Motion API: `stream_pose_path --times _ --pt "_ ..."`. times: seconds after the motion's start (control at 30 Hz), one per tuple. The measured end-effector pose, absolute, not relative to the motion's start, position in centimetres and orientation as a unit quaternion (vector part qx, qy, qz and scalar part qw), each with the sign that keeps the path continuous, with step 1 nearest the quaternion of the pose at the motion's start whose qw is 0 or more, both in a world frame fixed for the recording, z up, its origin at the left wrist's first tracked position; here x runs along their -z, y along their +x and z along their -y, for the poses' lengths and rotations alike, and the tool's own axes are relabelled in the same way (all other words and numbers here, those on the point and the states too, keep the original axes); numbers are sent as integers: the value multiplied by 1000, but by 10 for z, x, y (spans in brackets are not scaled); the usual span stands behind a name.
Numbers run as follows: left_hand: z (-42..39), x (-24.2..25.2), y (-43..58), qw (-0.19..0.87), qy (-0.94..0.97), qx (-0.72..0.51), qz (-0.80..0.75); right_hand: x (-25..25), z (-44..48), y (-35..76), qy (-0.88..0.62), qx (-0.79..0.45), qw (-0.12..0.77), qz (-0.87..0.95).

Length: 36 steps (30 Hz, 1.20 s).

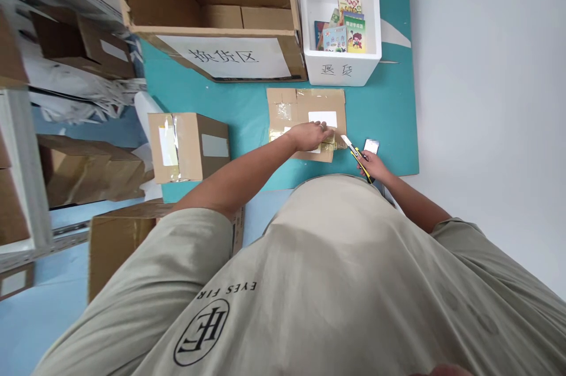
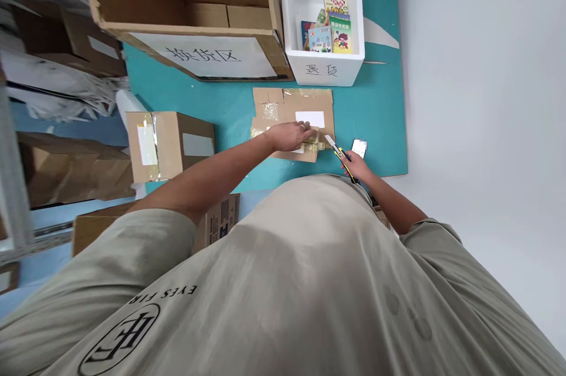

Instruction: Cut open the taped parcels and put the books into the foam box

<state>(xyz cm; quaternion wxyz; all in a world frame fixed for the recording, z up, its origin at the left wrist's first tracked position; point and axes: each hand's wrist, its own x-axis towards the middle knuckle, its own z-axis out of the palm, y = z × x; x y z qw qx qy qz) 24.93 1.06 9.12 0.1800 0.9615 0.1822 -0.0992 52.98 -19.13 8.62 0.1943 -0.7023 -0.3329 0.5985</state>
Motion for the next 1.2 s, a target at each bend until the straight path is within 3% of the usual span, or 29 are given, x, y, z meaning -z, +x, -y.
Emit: stream_pose_path --times 0.33,0.73,1.2 --pt "-7 -61 242 160 973 -11 -166 -86 176 529 -684 -595 165 388" --pt "40 -71 249 213 933 -38 -289 -113 130 544 -676 -562 82 469" --pt "47 -59 240 201 941 -39 -269 -126 94 542 -615 -596 11 516"
